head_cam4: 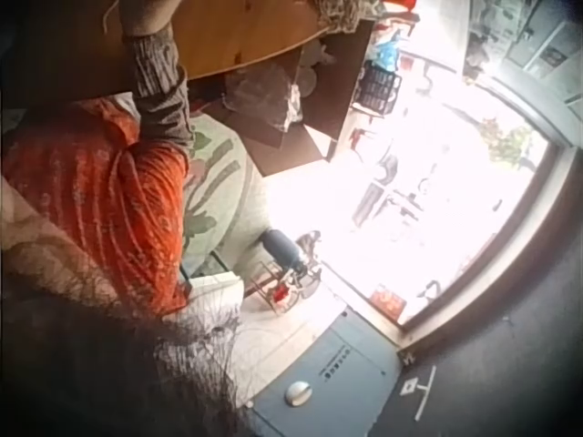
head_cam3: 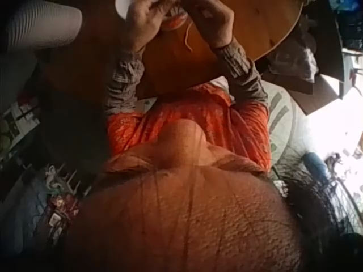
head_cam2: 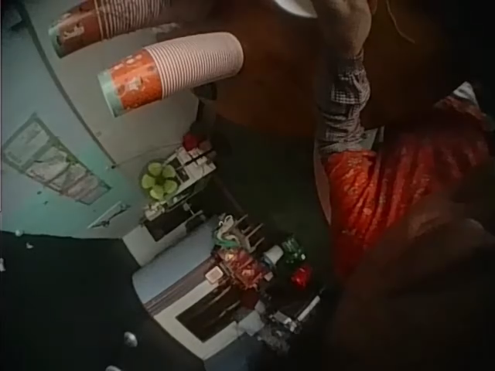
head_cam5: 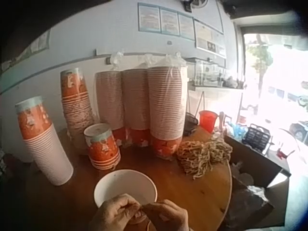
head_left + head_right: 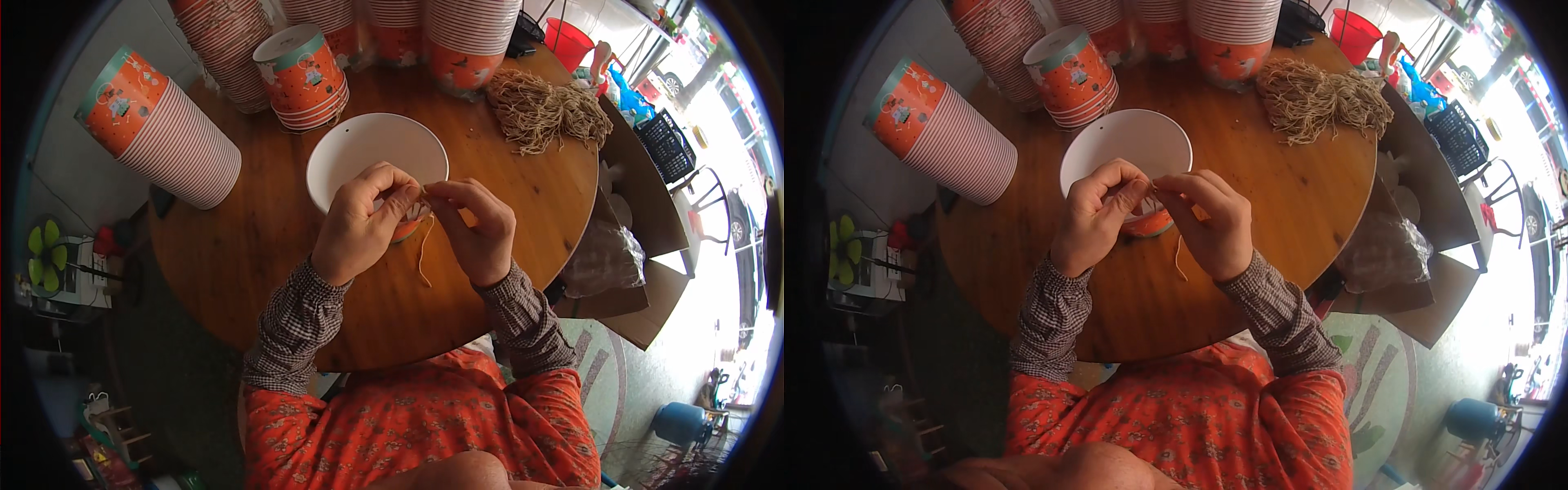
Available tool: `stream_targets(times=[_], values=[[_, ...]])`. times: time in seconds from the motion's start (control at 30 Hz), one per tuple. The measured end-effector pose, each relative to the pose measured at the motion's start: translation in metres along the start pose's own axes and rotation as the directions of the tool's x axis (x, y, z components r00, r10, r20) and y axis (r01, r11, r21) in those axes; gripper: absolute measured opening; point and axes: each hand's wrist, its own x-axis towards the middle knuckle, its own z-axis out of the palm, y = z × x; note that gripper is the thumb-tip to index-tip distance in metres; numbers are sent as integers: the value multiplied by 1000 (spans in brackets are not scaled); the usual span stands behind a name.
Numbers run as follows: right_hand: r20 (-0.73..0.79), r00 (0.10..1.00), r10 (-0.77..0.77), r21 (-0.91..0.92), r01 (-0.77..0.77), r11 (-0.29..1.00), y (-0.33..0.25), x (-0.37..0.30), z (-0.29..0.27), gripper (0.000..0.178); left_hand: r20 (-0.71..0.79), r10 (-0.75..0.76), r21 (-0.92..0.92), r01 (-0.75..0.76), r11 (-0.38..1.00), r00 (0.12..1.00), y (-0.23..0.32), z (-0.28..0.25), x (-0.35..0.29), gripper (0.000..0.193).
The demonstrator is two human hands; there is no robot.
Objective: Thread and knot string handles through the pre-punched holes of decorative paper buckets.
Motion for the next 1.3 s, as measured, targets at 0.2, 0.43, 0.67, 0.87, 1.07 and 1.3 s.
stream_targets(times=[0.2, 0.43, 0.67, 0.87, 1.07, 1.3], values=[[162, 938, -306, -272, 341, 900, -3, 14, -14, 19, -29, 81, 133, -76, 988, 996, 4, 4, -2, 13], [104, 952, 288, 307, -306, 901, 2, 9, -7, 8, -22, 68, 103, -66, 992, 997, 3, 3, -2, 12], [103, 929, 356, 516, -356, 779, 8, 0, -10, 9, -32, -31, 33, 32, 999, 999, 8, 4, -3, 15], [82, 978, -193, -23, 196, 980, 3, 9, -9, 17, 5, -33, 38, 33, 999, 999, 6, 5, -4, 15], [55, 987, -153, -31, 155, 987, -6, 11, -8, 10, 15, 62, 93, -63, 994, 998, 2, 7, -4, 15], [74, 899, 431, 566, -394, 724, 5, 2, -9, 7, -23, -44, -18, 44, 999, 999, 7, 9, -5, 14]])
